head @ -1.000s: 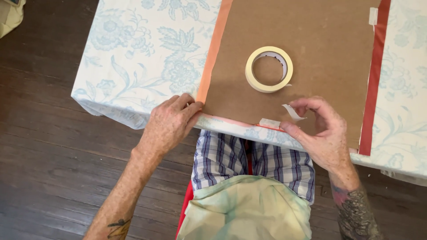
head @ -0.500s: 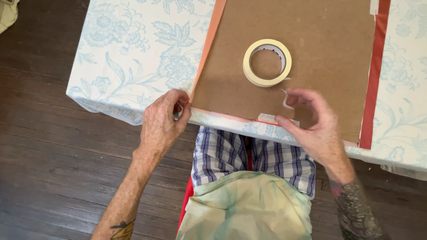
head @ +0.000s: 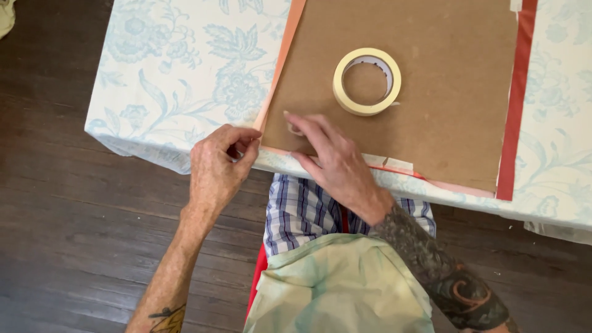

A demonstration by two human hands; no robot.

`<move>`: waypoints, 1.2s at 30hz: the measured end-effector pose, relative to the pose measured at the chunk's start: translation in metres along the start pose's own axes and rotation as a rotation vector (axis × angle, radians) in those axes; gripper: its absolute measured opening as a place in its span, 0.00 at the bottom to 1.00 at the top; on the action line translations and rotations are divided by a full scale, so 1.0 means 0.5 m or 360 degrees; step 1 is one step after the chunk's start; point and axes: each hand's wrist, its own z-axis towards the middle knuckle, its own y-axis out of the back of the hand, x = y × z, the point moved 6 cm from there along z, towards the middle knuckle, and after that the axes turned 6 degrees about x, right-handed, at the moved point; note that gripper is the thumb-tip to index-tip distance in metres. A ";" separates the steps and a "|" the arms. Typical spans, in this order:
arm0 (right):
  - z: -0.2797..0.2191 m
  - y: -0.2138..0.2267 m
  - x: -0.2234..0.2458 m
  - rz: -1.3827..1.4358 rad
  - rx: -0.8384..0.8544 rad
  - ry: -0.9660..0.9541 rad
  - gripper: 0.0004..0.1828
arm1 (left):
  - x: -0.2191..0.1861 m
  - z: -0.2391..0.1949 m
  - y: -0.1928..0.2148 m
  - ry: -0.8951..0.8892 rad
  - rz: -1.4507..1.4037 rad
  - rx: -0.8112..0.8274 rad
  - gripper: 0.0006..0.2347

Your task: Securing the edges of a white material to a brown board by folding the material over and applying strips of masking tape.

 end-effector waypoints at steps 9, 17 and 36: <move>0.019 -0.005 0.000 0.0013 0.0147 0.0112 0.31 | 0.006 -0.004 0.004 0.0071 0.0003 -0.0026 0.06; 0.015 -0.006 0.004 0.0003 0.0143 0.0128 0.32 | -0.004 -0.001 0.003 -0.0049 0.0119 0.0064 0.06; -0.096 0.144 -0.071 0.0257 -0.0099 -0.0246 0.25 | -0.116 -0.014 -0.053 -0.1075 0.0797 0.0346 0.03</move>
